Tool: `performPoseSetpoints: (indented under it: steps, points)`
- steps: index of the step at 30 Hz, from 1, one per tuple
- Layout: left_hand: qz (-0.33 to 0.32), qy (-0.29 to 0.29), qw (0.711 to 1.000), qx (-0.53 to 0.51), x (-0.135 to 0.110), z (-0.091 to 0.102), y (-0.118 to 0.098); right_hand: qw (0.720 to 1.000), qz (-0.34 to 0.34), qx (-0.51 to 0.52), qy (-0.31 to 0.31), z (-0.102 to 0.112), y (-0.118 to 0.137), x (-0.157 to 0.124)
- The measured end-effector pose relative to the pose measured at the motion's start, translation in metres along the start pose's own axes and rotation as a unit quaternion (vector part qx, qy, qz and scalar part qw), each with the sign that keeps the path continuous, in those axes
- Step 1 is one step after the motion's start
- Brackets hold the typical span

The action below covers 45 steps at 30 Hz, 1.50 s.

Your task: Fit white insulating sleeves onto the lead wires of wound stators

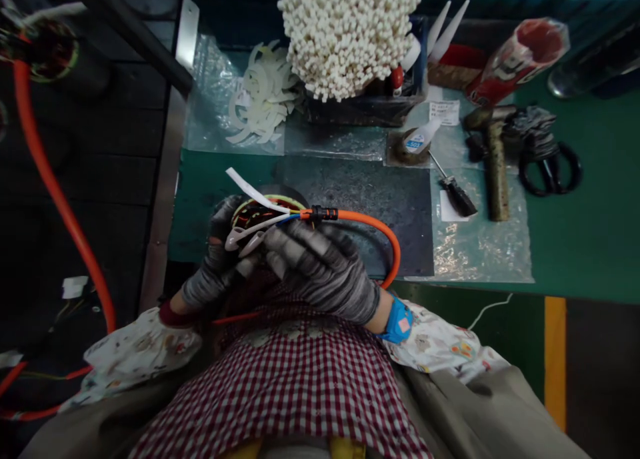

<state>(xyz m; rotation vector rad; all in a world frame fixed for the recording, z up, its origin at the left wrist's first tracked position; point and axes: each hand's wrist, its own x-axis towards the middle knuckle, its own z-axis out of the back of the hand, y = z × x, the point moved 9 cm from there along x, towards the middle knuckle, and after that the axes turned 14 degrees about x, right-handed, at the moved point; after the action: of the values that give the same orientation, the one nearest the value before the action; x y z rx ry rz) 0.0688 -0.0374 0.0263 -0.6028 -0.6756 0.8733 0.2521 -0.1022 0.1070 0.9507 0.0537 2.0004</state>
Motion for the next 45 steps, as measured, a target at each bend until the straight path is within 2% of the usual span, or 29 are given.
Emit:
performPoseSetpoints:
  steps: [2, 5, 7, 14, 18, 23, 27, 31, 35, 39, 45]
  points:
    - [-0.047, -0.034, 0.998, 0.031, 0.002, -0.003, -0.013, 0.999, -0.049, -0.020, -0.005, 0.006, -0.014, 0.000]
    - [-0.085, -0.056, 0.991, 0.082, 0.009, -0.009, -0.036, 0.983, -0.170, -0.018, 0.071, -0.007, -0.045, -0.004]
    - [-0.089, -0.058, 0.989, 0.102, 0.013, -0.012, -0.048, 0.971, -0.213, -0.001, 0.112, -0.014, -0.059, -0.009]
    - [-0.103, -0.031, 0.986, 0.131, 0.018, -0.014, -0.063, 0.971, -0.164, 0.056, 0.164, -0.013, -0.070, -0.017]
    - [-0.102, -0.001, 0.988, 0.118, 0.019, -0.016, -0.062, 0.971, -0.172, 0.046, 0.160, -0.010, -0.074, -0.021]
    - [-0.115, -0.006, 0.987, 0.109, 0.018, -0.015, -0.067, 0.976, -0.146, 0.076, 0.146, -0.008, -0.077, -0.023]
    - [-0.108, 0.005, 0.987, 0.116, 0.017, -0.017, -0.064, 0.975, -0.160, 0.059, 0.139, -0.009, -0.081, -0.026]
    - [-0.105, -0.012, 0.990, 0.090, 0.019, -0.017, -0.067, 0.978, -0.174, 0.042, 0.104, -0.009, -0.075, -0.032]
    - [-0.070, -0.045, 0.994, 0.077, 0.025, -0.018, -0.071, 0.988, -0.135, -0.009, 0.074, -0.006, -0.060, -0.037]
    - [-0.048, -0.071, 0.993, 0.083, 0.029, -0.021, -0.070, 0.987, -0.123, -0.037, 0.093, -0.009, -0.057, -0.038]
    - [-0.039, -0.090, 0.991, 0.092, 0.030, -0.022, -0.069, 0.977, -0.177, 0.024, 0.114, -0.010, -0.066, -0.031]
